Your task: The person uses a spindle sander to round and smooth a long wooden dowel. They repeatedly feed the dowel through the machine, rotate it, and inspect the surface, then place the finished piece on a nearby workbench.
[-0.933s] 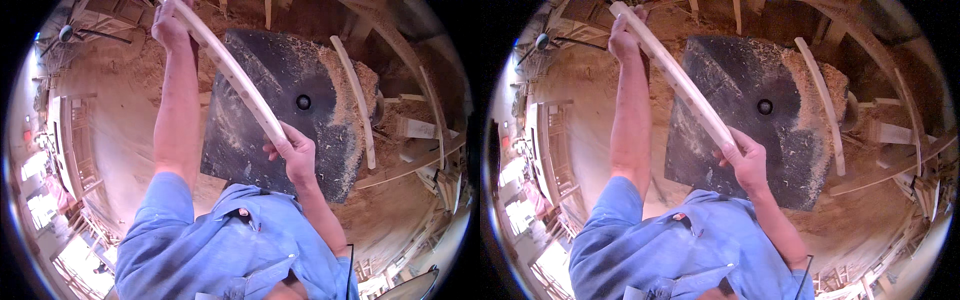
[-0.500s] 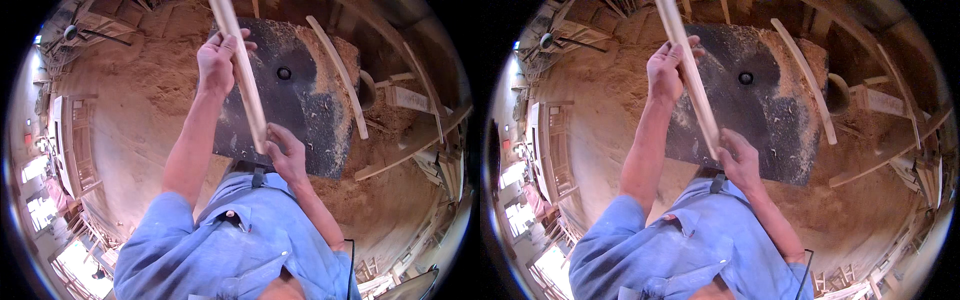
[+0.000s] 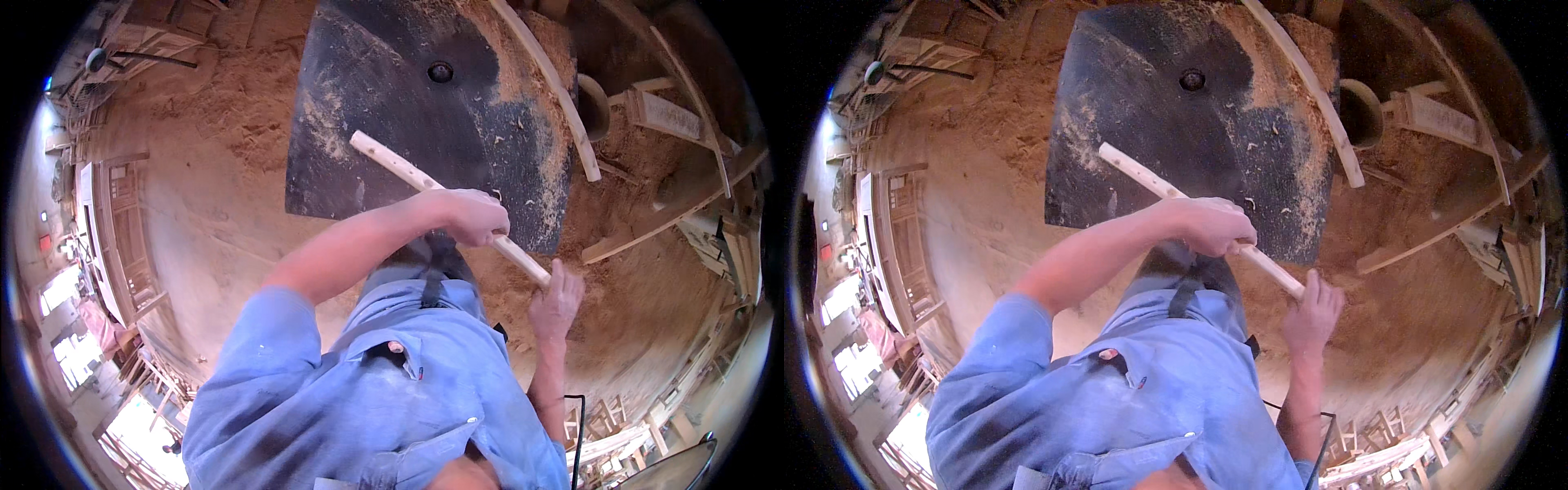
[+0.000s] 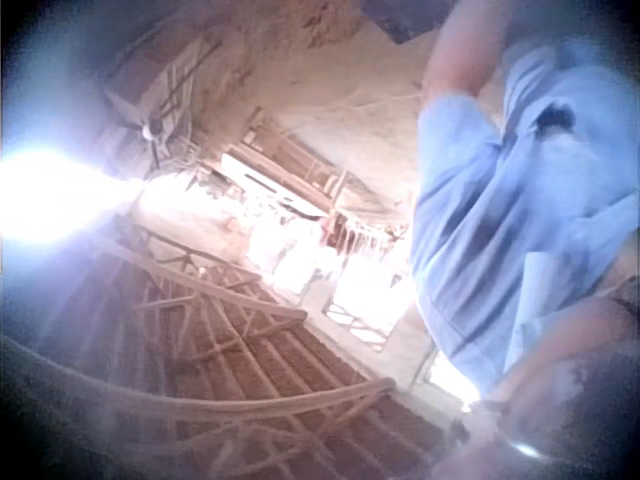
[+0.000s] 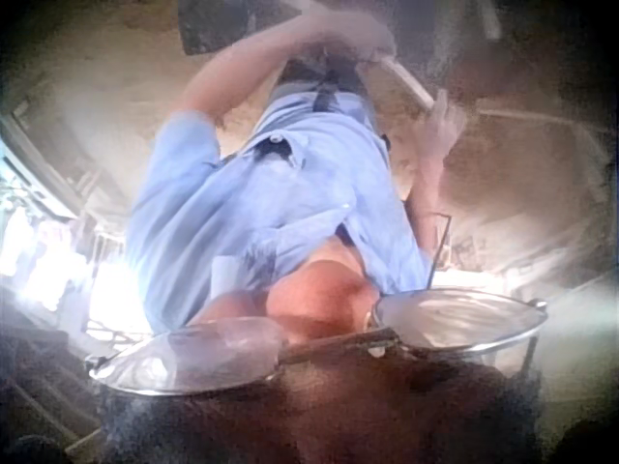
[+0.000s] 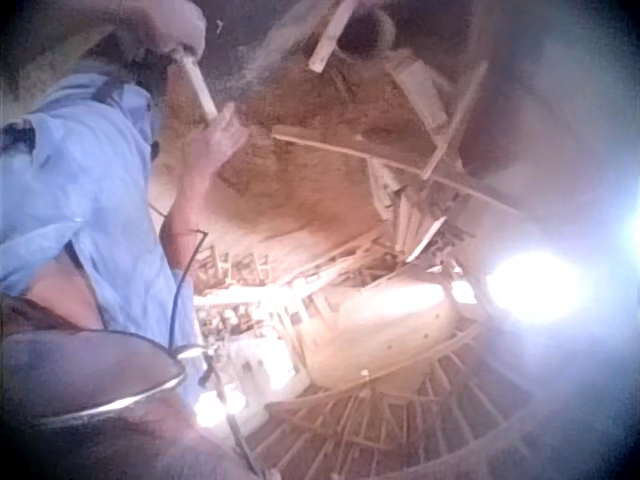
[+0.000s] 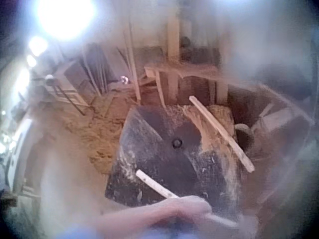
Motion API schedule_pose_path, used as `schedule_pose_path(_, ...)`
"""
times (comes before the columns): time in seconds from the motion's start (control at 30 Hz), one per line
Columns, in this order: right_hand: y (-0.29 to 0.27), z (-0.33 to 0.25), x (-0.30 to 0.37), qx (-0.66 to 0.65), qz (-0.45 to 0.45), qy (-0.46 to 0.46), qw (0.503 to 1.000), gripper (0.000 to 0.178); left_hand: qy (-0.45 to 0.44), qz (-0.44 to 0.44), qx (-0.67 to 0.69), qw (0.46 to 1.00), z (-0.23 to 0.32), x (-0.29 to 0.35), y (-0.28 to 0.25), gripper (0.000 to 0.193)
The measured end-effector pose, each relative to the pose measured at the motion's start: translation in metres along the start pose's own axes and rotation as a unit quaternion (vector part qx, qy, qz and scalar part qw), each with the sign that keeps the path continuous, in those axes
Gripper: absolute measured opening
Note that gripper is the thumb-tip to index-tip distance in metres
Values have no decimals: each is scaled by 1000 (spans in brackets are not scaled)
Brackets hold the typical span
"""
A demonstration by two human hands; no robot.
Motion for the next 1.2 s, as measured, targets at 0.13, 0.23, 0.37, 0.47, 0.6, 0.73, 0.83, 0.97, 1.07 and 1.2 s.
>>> schedule_pose_path(0.13, 81, 17, 30, -120, -150, 120, 974, 40, -12, -64, -74, 995, -2, -16, 11, 19)
schedule_pose_path(0.23, 104, -3, 39, -207, -219, 166, 939, 37, 6, 77, -123, 989, -29, -19, 26, 19)
schedule_pose_path(0.37, 125, -21, 38, -324, -259, 165, 895, 37, -89, 480, -55, 871, -64, 41, 8, 38)
schedule_pose_path(0.47, 142, -30, 38, -341, -291, 137, 883, 36, -242, 636, -15, 733, -102, 75, 24, 51)
schedule_pose_path(0.6, 147, -42, 32, -323, -271, 111, 900, 30, -355, 638, 34, 682, -131, 66, 32, 61)
schedule_pose_path(0.73, 137, -61, 26, -311, -205, 120, 920, 26, -371, 652, 25, 661, -133, 47, 25, 58)
schedule_pose_path(0.83, 143, -67, 30, -310, -217, 138, 915, 26, -360, 660, 10, 659, -132, 35, 19, 55)
schedule_pose_path(0.97, 152, -66, 26, -305, -207, 136, 920, 25, -357, 660, -19, 661, -133, 30, 7, 54)
schedule_pose_path(1.07, 146, -71, 21, -297, -200, 127, 925, 21, -357, 660, -27, 661, -132, 29, 1, 54)
schedule_pose_path(1.2, 144, -75, 15, -300, -198, 129, 924, 20, -354, 653, -43, 668, -136, 26, -7, 55)
Point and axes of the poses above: each hand's wrist, its own x-axis away from the middle knuckle, its own y-axis out of the palm, z = x × y, the point moved 8 cm from there along -x, towards the middle knuckle, and after that the axes turned 4 degrees about -x, right-handed, at the moved point
